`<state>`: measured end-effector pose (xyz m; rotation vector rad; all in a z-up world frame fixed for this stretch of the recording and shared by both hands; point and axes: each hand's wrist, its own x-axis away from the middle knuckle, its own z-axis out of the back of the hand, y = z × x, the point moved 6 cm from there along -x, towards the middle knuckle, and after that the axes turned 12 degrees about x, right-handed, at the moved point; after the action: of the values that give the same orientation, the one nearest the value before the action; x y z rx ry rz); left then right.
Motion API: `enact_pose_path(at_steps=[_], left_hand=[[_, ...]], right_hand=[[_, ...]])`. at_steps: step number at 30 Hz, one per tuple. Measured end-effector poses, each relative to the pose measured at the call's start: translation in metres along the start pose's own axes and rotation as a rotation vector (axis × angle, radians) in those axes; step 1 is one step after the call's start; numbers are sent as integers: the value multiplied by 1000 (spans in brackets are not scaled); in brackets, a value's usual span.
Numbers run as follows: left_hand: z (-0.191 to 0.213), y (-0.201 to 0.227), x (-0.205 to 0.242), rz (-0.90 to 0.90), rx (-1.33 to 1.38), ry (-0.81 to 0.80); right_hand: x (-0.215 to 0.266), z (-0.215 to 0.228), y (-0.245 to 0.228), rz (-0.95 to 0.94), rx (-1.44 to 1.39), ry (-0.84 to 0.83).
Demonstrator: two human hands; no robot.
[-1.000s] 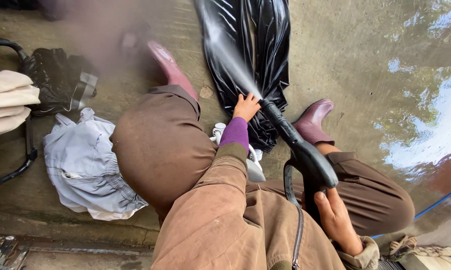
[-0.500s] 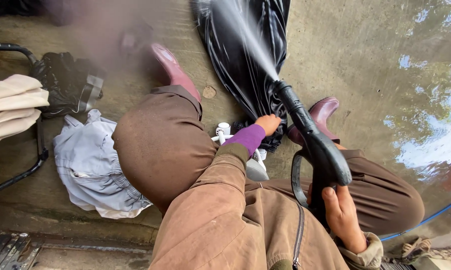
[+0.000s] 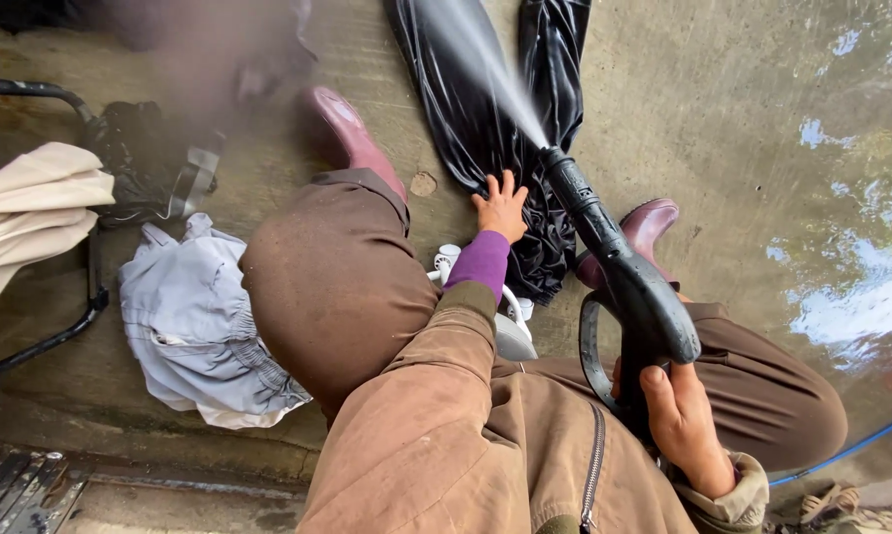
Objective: Washing a pair of black pants using a high-pressure water sprayer while sitting on the ground.
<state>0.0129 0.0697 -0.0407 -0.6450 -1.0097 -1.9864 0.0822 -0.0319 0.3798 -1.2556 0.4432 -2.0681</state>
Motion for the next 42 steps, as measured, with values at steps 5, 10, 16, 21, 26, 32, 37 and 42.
enact_pose_path(at_steps=[5, 10, 16, 21, 26, 32, 37, 42], left_hand=[[-4, 2, 0, -4, -7, -138], [-34, 3, -5, 39, -48, -273], [-20, 5, 2, 16, 26, -331], [-31, 7, 4, 32, 18, -430], [-33, 7, 3, 25, -20, -430], [-33, 10, 1, 10, -46, -463], [-40, 12, -6, -1, -57, -480], [-37, 12, -3, -6, -105, -455]], right_hand=[[2, -8, 39, -154, 133, -54], [-11, -23, 38, -324, 132, -189], [-15, -12, -25, 44, -15, -16], [-7, -5, 38, -347, 146, -56], [-13, -4, 4, -100, 1, 20], [12, 8, 20, -121, -131, 88], [24, 12, 57, -346, -21, 122], [27, 21, 73, -380, 148, 231]])
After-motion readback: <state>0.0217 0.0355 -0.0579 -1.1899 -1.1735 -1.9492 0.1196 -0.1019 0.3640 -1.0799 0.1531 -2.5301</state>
